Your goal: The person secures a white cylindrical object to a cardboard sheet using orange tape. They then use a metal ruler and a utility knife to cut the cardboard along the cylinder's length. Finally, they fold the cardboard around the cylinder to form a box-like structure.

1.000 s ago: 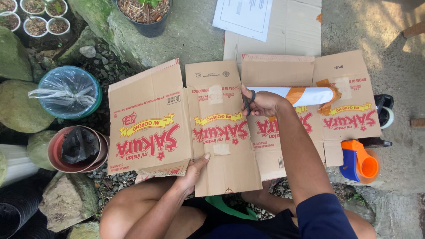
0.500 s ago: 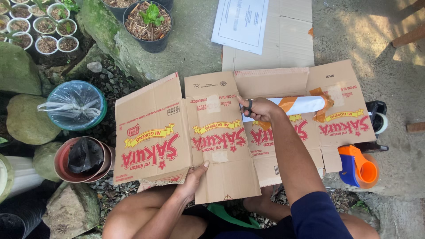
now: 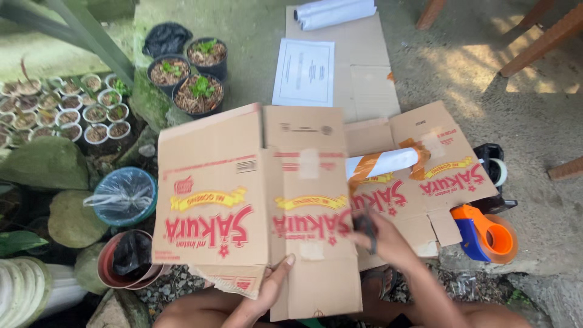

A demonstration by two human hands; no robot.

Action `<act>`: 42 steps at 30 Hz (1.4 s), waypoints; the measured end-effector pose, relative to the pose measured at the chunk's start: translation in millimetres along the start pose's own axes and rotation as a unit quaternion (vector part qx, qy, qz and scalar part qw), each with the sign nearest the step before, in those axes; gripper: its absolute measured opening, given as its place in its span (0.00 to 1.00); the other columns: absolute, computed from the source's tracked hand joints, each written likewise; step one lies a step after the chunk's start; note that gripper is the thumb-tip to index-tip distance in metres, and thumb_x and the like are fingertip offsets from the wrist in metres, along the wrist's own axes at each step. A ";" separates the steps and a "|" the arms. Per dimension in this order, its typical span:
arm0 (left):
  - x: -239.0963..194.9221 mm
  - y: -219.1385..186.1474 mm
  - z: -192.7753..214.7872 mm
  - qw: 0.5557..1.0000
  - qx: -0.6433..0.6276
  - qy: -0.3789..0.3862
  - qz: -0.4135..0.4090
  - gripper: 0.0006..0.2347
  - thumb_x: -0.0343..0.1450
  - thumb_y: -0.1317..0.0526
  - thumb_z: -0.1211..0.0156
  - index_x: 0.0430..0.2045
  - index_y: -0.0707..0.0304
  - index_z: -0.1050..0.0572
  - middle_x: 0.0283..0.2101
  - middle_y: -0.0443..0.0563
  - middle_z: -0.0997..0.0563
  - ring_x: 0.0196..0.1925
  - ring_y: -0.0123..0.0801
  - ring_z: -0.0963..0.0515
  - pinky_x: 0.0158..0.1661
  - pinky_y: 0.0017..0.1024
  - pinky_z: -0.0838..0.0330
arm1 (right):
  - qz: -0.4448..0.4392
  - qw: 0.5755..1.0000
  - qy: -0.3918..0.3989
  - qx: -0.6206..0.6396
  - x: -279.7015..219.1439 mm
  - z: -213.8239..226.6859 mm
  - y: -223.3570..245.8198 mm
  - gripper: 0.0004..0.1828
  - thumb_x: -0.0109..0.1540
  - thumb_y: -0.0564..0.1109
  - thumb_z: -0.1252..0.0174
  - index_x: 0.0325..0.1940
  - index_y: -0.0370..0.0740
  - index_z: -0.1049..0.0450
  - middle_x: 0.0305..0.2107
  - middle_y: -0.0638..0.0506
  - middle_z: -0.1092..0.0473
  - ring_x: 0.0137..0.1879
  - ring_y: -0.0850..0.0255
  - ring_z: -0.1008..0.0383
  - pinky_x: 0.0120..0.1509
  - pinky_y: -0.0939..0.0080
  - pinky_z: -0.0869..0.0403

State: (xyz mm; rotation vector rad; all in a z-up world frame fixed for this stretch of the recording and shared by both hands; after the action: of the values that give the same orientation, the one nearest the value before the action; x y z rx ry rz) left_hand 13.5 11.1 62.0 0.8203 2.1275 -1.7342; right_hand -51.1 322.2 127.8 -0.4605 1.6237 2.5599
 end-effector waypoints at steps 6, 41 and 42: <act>48.2 -38.6 -59.6 0.961 0.191 0.147 -0.136 0.23 0.74 0.50 0.44 0.55 0.73 0.26 0.58 0.60 0.20 0.62 0.37 0.21 0.62 0.28 0.29 | 0.016 0.912 -0.170 0.372 -63.8 6.7 -62.7 0.30 0.54 0.40 0.30 0.57 0.32 0.33 0.41 0.45 0.24 0.46 0.59 0.22 0.49 0.61 0.26; 572.5 -284.3 -142.9 0.558 0.750 -0.356 0.009 0.26 0.80 0.55 0.63 0.71 0.71 0.57 0.75 0.69 0.54 0.77 0.71 0.56 0.67 0.78 0.58 | -0.216 0.932 -0.242 0.160 -133.3 54.2 -204.6 0.47 0.41 0.46 0.21 0.63 0.36 0.29 0.41 0.42 0.19 0.38 0.61 0.19 0.44 0.58 0.18; 573.4 -276.6 -139.9 0.570 0.751 -0.333 0.012 0.27 0.80 0.55 0.63 0.72 0.72 0.58 0.76 0.70 0.55 0.77 0.71 0.56 0.67 0.78 0.59 | -0.247 0.935 -0.233 0.102 -131.4 62.0 -194.2 0.49 0.38 0.48 0.20 0.63 0.38 0.28 0.39 0.44 0.18 0.37 0.62 0.18 0.43 0.58 0.17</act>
State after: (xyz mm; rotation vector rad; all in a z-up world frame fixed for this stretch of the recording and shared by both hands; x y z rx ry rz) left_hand -587.9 256.6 6.9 0.2178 -0.2359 -2.8882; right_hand 104.1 475.2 21.2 -0.1860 1.3623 1.9201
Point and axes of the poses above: each hand's wrist, its own x-axis towards the middle knuckle, its own z-axis out of the back of the hand, y = z × x, the point moved 2 cm from there along x, towards the middle knuckle
